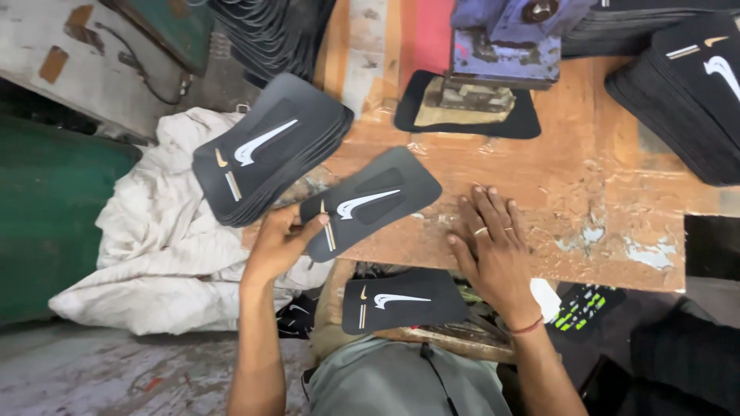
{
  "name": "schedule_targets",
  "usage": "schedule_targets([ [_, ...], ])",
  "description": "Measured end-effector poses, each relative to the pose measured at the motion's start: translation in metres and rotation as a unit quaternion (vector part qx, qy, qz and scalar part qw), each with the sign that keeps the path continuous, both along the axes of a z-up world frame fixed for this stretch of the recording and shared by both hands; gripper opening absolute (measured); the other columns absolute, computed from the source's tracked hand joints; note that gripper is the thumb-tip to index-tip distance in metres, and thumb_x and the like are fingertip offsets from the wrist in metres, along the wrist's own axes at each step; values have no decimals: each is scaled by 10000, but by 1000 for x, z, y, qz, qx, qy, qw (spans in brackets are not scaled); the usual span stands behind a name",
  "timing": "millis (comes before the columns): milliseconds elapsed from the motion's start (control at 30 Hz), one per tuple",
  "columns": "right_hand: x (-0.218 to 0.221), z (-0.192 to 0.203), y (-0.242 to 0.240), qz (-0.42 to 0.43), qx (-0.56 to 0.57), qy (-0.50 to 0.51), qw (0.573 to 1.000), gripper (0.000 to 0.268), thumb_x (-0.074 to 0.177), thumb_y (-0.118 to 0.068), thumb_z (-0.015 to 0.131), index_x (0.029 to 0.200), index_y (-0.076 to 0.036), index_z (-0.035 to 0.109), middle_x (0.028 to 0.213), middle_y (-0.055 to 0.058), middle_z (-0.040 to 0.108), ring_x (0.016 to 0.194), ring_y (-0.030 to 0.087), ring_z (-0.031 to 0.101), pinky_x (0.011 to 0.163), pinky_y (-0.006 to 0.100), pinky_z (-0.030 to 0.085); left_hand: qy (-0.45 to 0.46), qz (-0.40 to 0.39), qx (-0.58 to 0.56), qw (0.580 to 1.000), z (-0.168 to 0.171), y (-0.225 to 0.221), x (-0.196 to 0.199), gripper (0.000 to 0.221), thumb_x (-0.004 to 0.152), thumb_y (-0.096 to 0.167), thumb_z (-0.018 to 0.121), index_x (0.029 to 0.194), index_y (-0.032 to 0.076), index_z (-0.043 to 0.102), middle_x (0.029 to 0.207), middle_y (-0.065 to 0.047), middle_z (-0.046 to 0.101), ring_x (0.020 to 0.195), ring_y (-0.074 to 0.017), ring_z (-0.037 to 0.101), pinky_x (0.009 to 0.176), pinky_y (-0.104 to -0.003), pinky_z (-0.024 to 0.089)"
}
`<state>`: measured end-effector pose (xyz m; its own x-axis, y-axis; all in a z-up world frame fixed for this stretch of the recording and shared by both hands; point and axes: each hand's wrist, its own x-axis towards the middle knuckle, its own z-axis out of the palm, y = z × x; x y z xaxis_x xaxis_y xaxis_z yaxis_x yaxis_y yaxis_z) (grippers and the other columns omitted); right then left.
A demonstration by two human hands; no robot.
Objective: Applying branded logos to shoe components using a specialized stamping or heat press machine.
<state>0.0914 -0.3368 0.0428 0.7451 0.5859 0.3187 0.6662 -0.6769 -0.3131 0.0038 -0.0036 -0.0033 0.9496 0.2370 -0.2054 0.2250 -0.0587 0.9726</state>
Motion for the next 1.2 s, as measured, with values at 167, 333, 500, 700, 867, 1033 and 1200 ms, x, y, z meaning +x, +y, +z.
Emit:
schedule_targets([
  [167,0,1,6,-8,14,-16,1000,531,968,-290,668,1435,-60,565,1531,151,519,1475,353,438,1242,518,297,-24,72,91,993,27,-2,-16,207,965,167,726,1081,-4,737,753,15,627,629,-37,494,533,-232,390],
  [333,-1,0,5,-14,8,-26,1000,526,958,-288,670,1424,-64,577,1517,147,532,1469,345,445,1246,521,298,-116,262,258,923,46,45,-17,158,1026,129,730,1102,-9,722,784,-18,596,674,-75,470,581,-244,359],
  [500,0,0,4,-29,5,-22,999,517,944,-292,674,1400,-58,600,1510,154,542,1463,337,448,1235,517,306,-133,221,228,939,51,88,9,200,1012,30,695,1207,-9,678,964,-45,728,856,-77,611,753,-242,511],
  [700,72,-8,-88,-74,20,-102,992,549,987,-198,709,1476,-63,499,1499,158,537,1469,361,479,1270,462,379,-212,322,322,865,101,32,-10,482,961,17,701,1398,15,495,1255,-125,638,1111,-197,654,866,-311,555],
  [867,170,52,-154,-188,-47,-227,955,650,1002,-251,755,1403,136,421,1431,313,529,1310,514,519,1103,566,399,-244,201,315,895,68,-20,6,251,981,35,730,1224,45,667,1112,-108,721,978,-205,698,861,-336,568],
  [1033,136,26,-145,-174,-50,-154,971,185,1216,-147,566,1251,10,657,1136,210,708,952,350,701,823,396,551,-130,66,173,974,35,-64,49,273,900,109,750,1170,90,714,925,-76,736,754,-161,712,592,-277,562],
  [1200,34,17,-45,-7,-17,-76,997,327,890,-197,672,1183,-55,706,1276,206,689,1276,391,617,1105,515,452,-183,54,192,963,23,-69,53,239,915,99,741,1147,54,705,908,-88,748,729,-161,726,598,-287,554],
])
